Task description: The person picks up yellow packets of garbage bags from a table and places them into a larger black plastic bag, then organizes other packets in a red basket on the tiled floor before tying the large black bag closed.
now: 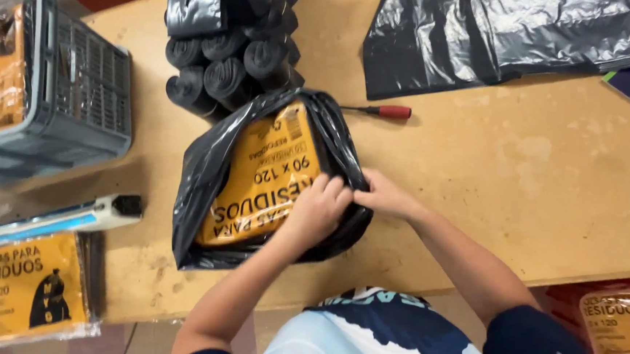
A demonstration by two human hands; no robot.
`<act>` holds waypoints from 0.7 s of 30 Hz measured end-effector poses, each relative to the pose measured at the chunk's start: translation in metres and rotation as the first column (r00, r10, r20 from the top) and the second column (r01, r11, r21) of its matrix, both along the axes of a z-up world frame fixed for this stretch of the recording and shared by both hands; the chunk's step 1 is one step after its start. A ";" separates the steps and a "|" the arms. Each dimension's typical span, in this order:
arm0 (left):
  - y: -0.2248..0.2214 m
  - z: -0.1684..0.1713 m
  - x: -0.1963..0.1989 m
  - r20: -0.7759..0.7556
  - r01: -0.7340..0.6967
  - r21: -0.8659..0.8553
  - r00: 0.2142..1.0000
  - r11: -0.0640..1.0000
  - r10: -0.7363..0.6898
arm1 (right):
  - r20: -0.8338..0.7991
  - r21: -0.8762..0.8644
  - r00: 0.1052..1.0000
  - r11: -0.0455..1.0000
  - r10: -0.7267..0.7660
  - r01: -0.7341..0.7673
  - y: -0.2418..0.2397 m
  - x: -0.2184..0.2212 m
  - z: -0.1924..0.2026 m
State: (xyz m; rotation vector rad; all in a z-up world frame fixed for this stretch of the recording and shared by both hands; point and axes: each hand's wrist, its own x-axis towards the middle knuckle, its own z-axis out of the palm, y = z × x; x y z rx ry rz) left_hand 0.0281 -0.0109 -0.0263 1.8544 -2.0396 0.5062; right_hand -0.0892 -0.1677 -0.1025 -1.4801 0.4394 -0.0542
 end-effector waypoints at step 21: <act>-0.006 0.018 0.079 -0.154 -0.173 0.290 0.962 0.941 0.224 | -0.078 0.065 0.965 0.965 -0.249 0.254 -0.052 0.132 0.162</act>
